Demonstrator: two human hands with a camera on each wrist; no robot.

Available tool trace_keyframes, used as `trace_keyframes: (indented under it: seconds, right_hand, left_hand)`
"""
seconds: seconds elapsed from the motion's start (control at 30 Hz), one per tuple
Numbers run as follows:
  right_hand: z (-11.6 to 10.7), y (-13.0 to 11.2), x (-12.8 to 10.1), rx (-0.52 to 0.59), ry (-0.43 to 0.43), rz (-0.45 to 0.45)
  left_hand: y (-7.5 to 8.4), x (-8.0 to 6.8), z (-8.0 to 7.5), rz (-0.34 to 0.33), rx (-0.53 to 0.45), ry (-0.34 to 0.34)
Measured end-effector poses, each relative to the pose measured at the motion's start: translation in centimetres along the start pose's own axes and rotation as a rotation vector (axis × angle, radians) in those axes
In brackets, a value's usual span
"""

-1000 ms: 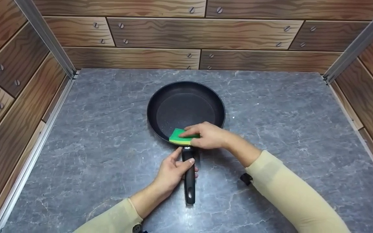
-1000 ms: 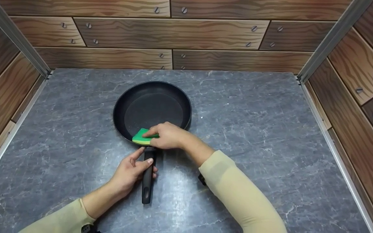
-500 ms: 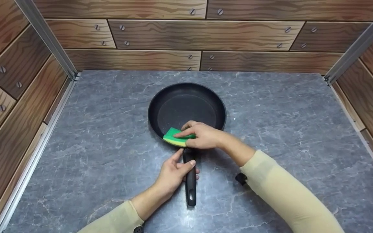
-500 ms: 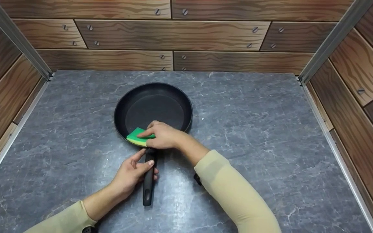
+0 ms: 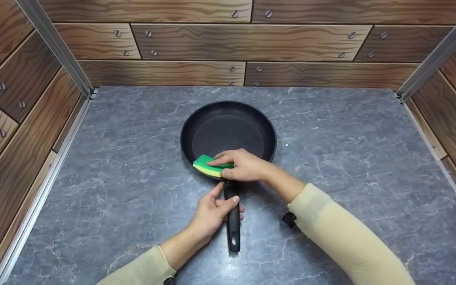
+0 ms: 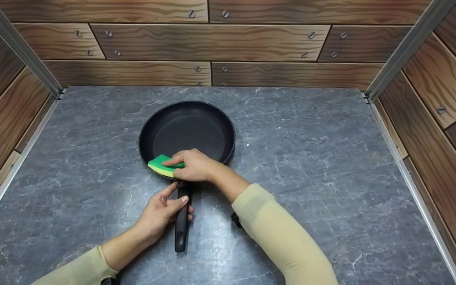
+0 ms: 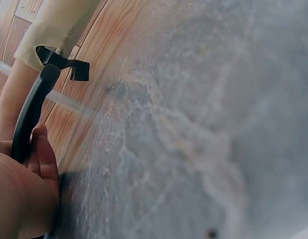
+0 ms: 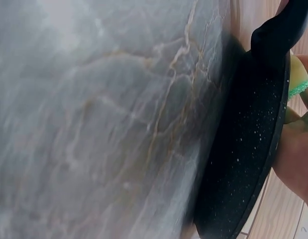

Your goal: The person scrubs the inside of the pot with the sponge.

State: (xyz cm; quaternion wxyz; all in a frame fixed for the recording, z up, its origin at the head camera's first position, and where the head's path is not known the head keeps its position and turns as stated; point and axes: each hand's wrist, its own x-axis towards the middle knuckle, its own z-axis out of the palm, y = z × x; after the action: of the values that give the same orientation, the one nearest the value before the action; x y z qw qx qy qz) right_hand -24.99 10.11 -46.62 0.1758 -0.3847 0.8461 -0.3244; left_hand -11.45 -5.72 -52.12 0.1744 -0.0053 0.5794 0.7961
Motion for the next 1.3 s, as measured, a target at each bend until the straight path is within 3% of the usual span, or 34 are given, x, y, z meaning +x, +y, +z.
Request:
trace_keyframes:
  seconds: [0.6, 1.1, 1.3]
  right_hand:
    - [0.5, -0.7, 3.2, 0.045, -0.008, 0.019]
    - [-0.5, -1.6, 4.1, -0.007, -0.114, 0.073]
    - [-1.0, -2.0, 4.0, -0.091, -0.182, 0.127]
  left_hand:
    - [0.0, 0.0, -0.2, 0.015, 0.008, 0.006]
    - [0.0, -0.1, 0.0, 0.002, 0.005, -0.005]
    - [0.1, 0.0, 0.0, -0.001, 0.006, -0.011]
